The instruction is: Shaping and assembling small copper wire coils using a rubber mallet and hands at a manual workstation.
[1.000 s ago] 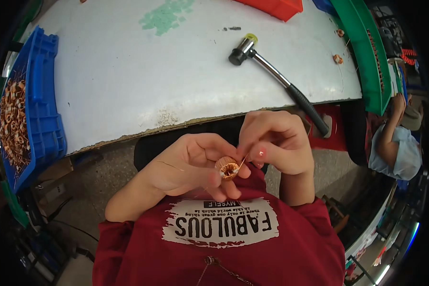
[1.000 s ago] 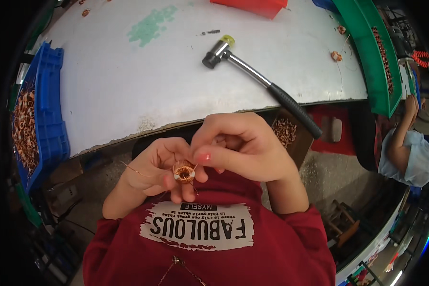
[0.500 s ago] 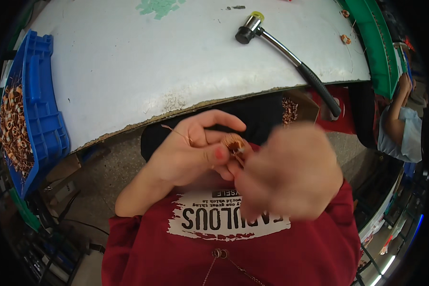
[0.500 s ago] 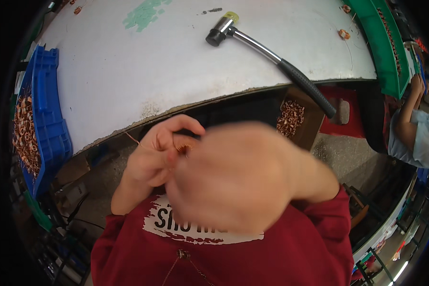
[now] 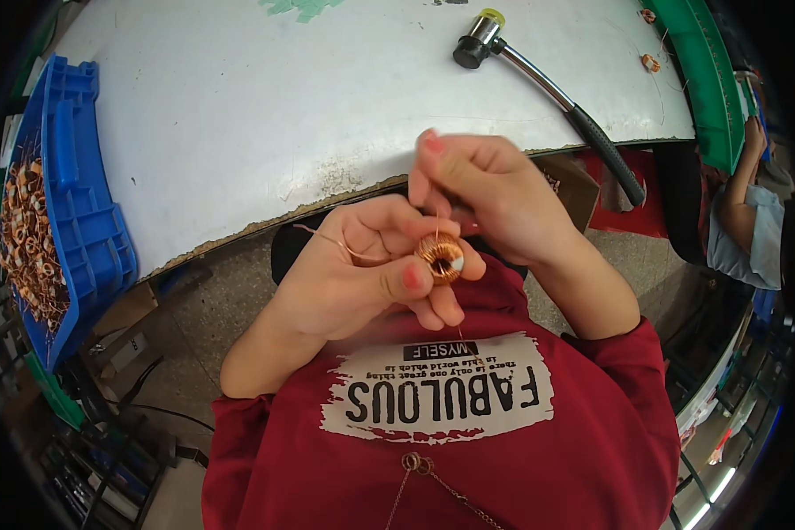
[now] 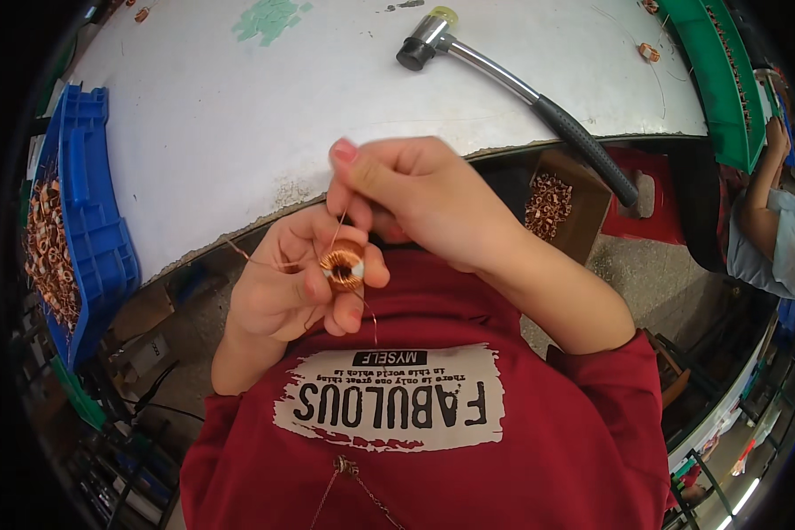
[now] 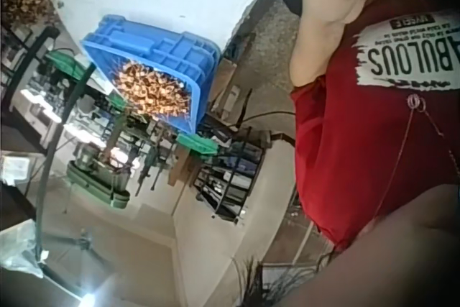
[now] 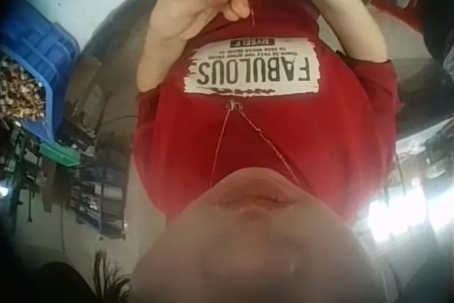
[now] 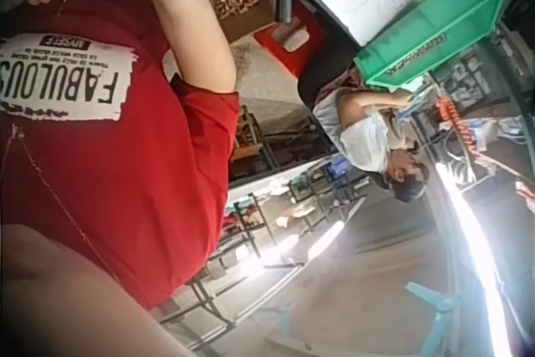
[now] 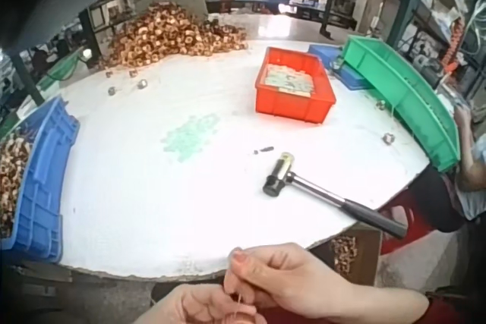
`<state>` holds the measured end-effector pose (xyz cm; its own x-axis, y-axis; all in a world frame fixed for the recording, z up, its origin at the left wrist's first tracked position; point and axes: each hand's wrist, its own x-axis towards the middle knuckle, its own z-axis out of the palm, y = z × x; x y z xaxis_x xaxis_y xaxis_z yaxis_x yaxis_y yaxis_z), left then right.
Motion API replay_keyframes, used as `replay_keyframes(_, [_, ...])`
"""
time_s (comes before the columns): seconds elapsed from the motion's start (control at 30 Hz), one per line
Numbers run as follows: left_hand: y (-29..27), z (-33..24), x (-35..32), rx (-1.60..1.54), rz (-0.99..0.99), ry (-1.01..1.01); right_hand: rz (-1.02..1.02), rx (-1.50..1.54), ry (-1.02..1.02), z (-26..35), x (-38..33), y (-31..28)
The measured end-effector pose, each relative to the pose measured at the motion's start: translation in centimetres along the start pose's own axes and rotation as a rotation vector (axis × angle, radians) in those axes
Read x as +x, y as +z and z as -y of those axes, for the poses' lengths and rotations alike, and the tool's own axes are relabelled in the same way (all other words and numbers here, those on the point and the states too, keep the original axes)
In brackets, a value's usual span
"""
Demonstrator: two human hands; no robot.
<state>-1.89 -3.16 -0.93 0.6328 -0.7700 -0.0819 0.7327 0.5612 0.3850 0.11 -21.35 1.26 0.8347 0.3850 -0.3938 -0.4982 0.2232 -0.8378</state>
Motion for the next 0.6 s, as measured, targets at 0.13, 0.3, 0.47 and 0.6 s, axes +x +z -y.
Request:
replay_keyframes(0.13, [0.1,-0.6,-0.4,-0.033,-0.074,0.066,-0.164,-0.214,-0.504,-0.8,-0.7,-0.1])
replay_keyframes(0.3, [-0.1,-1.2,-0.9,0.04,-0.151,0.133,0.134,-0.422,-0.532,-1.2,-3.1,-1.0])
replay_keyframes(0.47, [-0.9,-0.8,-1.2,0.1,-0.148,0.185,0.044,-0.601,-0.758,-1.8,-2.7,-0.6])
replay_keyframes(0.6, [-1.9,-0.6,-1.4,0.09,-0.113,0.18,0.18,-0.682,-0.738,-1.9,-2.2,-0.4])
